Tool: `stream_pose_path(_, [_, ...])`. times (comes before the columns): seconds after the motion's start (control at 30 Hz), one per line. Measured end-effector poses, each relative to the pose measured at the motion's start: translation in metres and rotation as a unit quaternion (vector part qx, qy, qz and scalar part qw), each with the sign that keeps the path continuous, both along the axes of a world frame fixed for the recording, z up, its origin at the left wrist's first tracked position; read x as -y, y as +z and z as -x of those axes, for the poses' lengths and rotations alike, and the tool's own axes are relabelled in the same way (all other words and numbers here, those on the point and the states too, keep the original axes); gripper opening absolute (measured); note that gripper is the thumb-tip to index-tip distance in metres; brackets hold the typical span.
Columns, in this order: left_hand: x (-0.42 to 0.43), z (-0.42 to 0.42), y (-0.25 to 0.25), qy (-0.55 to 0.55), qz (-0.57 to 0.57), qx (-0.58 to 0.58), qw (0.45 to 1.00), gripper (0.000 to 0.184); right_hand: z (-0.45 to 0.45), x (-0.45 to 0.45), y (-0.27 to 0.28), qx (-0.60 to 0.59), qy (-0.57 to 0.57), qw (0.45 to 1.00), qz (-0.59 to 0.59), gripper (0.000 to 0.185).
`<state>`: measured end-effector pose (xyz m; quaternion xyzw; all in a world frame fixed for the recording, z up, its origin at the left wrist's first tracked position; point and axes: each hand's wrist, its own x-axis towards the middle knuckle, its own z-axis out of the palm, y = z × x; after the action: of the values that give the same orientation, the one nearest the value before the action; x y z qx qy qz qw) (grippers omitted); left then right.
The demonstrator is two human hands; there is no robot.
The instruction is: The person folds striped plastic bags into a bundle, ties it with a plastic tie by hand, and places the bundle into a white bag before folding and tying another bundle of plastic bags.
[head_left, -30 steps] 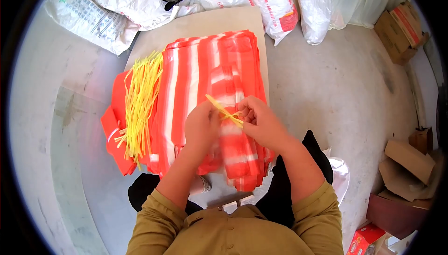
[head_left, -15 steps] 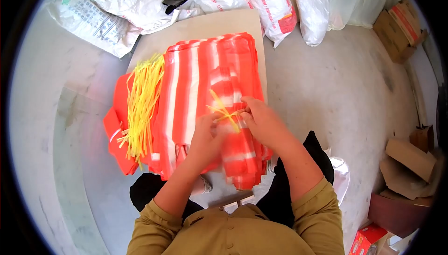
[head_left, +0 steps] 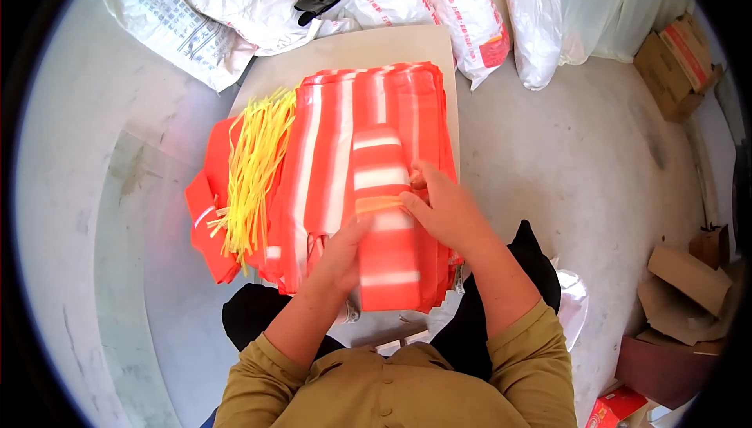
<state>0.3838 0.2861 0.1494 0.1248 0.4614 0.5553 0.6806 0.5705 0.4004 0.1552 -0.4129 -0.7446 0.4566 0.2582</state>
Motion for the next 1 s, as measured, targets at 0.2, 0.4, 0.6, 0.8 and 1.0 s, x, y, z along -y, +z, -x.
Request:
stream_pose_path(0.2, [-0.001,-0.007,-0.002,-0.014,0.024,-0.001,1.000,0.044,-0.001,0.007,-0.018,-0.127,0.015,0.978,0.163,0.070])
stream_pose_path(0.4, [-0.005,-0.016,0.000,-0.012,0.063,-0.056,0.996,0.045,-0.014,0.005,-0.022,-0.194,0.025,0.955,0.223,0.068])
stream_pose_path(0.6, [-0.004,-0.019,-0.001,-0.029,0.059,-0.062,0.996,0.046,-0.016,0.003,-0.022,-0.172,-0.001,0.959,0.225,0.068])
stream_pose_path(0.8, [0.004,-0.030,0.004,-0.041,0.075,-0.040,0.995,0.051,-0.017,0.000,-0.030,-0.154,-0.006,0.966,0.208,0.073])
stream_pose_path(1.0, [0.018,-0.039,0.005,-0.098,0.026,-0.098,0.990,0.055,-0.014,-0.001,-0.047,-0.266,-0.059,0.938,0.212,0.075])
